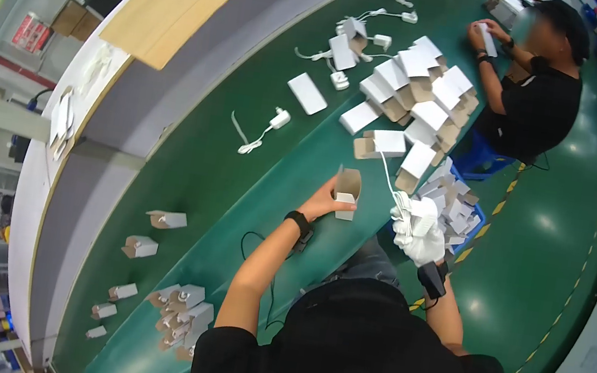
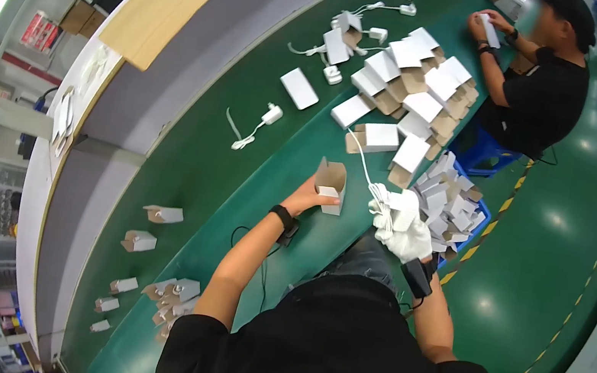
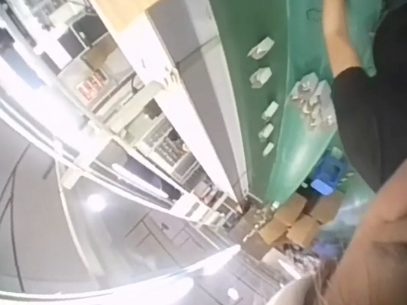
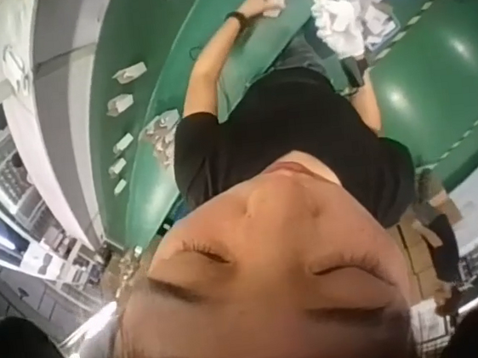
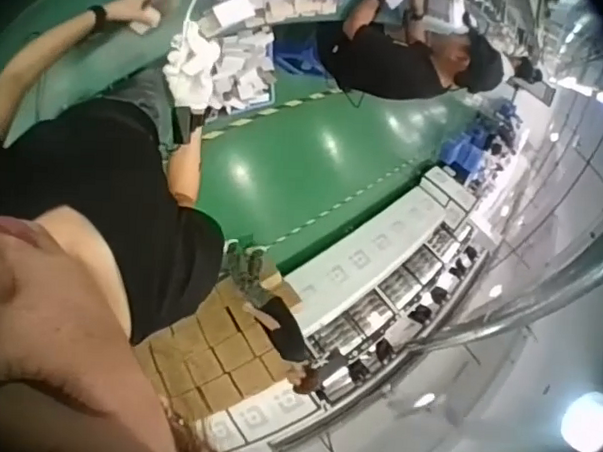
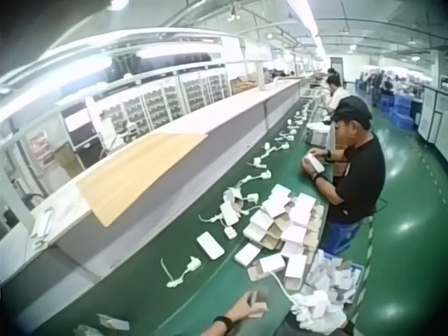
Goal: The person picks up a power adapter and a box, places the adapter inside the box, and sets the boxed adapter onto the conveyor belt, repeating the process several times.
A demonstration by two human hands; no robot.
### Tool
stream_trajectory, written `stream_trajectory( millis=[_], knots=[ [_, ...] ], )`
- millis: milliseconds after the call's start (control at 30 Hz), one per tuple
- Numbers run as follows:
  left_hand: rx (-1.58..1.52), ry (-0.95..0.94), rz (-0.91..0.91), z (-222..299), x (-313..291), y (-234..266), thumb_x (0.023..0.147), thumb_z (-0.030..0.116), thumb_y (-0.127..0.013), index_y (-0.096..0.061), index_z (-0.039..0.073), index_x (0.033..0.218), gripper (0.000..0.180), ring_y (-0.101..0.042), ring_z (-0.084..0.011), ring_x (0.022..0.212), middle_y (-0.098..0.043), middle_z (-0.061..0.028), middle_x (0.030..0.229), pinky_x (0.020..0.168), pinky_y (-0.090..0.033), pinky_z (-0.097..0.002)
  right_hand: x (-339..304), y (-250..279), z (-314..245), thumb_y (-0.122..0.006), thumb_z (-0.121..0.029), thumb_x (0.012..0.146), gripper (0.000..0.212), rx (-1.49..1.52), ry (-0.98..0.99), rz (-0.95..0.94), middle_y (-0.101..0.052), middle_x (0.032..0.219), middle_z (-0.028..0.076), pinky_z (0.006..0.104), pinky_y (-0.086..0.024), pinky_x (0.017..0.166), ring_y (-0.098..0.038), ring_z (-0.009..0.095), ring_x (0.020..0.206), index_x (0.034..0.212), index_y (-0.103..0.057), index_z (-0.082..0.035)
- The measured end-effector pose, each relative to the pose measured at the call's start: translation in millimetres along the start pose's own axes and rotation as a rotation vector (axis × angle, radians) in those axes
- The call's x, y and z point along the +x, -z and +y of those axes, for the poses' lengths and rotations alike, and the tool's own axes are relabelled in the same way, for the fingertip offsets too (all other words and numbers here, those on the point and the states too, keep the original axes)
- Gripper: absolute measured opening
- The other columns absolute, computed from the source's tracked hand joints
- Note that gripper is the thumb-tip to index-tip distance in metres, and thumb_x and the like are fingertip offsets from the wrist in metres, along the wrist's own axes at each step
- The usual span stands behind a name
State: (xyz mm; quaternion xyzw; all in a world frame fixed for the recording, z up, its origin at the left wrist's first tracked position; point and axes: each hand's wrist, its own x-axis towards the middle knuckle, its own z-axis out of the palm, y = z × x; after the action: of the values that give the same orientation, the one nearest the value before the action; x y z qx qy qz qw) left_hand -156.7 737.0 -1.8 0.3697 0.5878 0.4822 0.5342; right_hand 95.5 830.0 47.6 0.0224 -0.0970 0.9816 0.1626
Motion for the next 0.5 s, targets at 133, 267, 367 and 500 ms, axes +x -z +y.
stream_trajectory(
  millis=[133,267,367,500],
  knots=[
    [-0.075,-0.128,0.139,22.6,-63.5,6.4,0.054,0.028,-0.085,-0.048,0.005,0.123,0.081,-0.054,-0.0252,0.108,-0.058,-0.0095,0.114,0.093,-0.041,-0.0327,41.3,10.1,8.8,-0.069,-0.026,0.081,0.067,-0.181,-0.266,-0.004,-0.051,0.12,0.016,0.0309,-0.049,0.069,-0.057,0.021,0.089,0.133,-0.036,0.0],
    [0.293,-0.188,0.092,22.2,-98.3,30.0,0.053,0.028,-0.087,-0.047,0.006,0.126,0.086,-0.053,-0.0215,0.111,-0.055,-0.007,0.119,0.095,-0.041,-0.0356,98.4,-1.4,21.6,-0.067,-0.027,0.081,0.06,-0.801,-0.492,-0.133,-0.058,0.107,0.014,0.0332,-0.05,0.066,-0.06,0.021,0.082,0.128,-0.042,0.0],
    [0.628,0.014,0.244,46.1,-117.3,23.3,0.051,0.027,-0.089,-0.05,0.007,0.122,0.084,-0.055,-0.0255,0.107,-0.057,-0.0103,0.116,0.092,-0.044,-0.0372,116.8,-29.2,40.9,-0.066,-0.027,0.08,0.051,-1.357,-0.491,-0.252,-0.063,0.097,0.013,0.0349,-0.052,0.066,-0.062,0.023,0.078,0.121,-0.05,-0.001],
    [0.661,-0.084,0.44,28.6,-126.0,25.4,0.049,0.026,-0.089,-0.051,0.006,0.119,0.082,-0.056,-0.0297,0.102,-0.059,-0.0131,0.112,0.09,-0.044,-0.0392,133.9,-62.9,99.0,-0.064,-0.024,0.077,0.034,-2.766,-0.123,-0.451,-0.065,0.092,0.016,0.0365,-0.052,0.068,-0.064,0.029,0.08,0.103,-0.061,-0.001]
  ],
)
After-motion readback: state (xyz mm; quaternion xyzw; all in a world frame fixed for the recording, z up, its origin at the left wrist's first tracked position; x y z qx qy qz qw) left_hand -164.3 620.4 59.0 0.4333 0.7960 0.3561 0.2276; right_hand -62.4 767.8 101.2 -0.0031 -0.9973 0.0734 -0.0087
